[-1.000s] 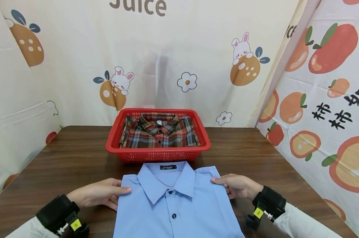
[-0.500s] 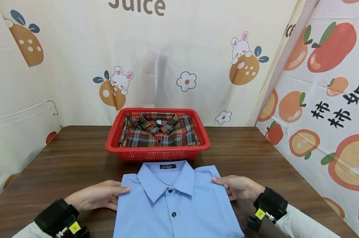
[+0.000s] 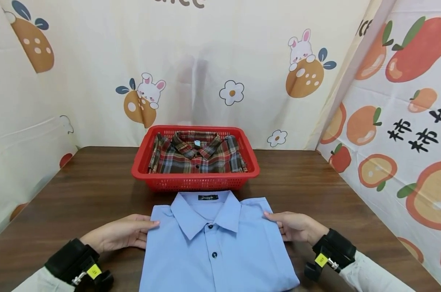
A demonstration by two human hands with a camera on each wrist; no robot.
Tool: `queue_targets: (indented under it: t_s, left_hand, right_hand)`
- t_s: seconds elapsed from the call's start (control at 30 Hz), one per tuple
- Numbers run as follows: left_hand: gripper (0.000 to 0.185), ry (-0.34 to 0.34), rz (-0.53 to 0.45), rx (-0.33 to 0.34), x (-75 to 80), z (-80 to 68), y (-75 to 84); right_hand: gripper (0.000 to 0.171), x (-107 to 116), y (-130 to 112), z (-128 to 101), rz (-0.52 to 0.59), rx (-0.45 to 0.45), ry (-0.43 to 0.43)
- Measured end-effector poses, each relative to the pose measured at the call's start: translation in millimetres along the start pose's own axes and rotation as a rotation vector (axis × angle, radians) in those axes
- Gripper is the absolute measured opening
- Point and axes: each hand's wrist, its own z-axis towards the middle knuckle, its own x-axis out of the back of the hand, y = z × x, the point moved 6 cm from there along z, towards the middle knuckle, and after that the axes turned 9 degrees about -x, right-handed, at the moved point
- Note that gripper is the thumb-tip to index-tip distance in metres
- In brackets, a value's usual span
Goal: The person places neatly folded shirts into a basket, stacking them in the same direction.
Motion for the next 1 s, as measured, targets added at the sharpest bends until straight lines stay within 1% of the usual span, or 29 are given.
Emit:
queue_targets:
  t_s: [0.1, 0.27, 0.37, 0.5, 0.63, 0.7, 0.8, 0.87, 1.0]
  left_hand:
    - [0.036, 0.023, -0.017, 0.001, -1.0, -2.0, -1.0]
    - [0.037, 0.075, -0.035, 0.005, -2.3, 0.2, 0.4]
    - [0.034, 0.091, -0.039, -0.008, -2.7, 0.7, 2.4]
    - [0.027, 0.103, -0.053, -0.027, -4.2, -2.3, 3.2]
    - [0.025, 0.12, -0.07, -0.029, -3.9, -1.3, 4.6]
    - [0.026, 0.125, -0.084, -0.039, -3.3, -0.5, 5.5]
    - [0.029, 0.114, -0.098, -0.057, -4.0, 0.6, 4.9]
    - [0.034, 0.098, -0.105, -0.07, -5.2, 0.1, 3.8]
    - [0.049, 0.096, -0.113, -0.074, -8.6, -5.0, -0.3]
  right_hand:
    - [0.03, -0.8, 0.4, 0.4, 0.015, 0.003, -0.025]
    - [0.028, 0.5, 2.9, -2.7, 0.04, 0.017, -0.069]
    - [0.028, -0.1, 3.2, -3.6, 0.059, 0.027, -0.104]
    - [0.029, -3.6, 2.0, -1.7, 0.079, 0.038, -0.161]
    - [0.029, -4.3, 2.2, -3.0, 0.114, 0.054, -0.189]
    - [0.029, -4.5, 1.5, -4.2, 0.136, 0.062, -0.199]
    - [0.027, -5.5, 2.0, -5.9, 0.184, 0.072, -0.209]
    - [0.028, -6.8, 3.2, -6.4, 0.215, 0.078, -0.214]
    - [0.03, -10.4, 7.4, -6.1, 0.275, 0.086, -0.23]
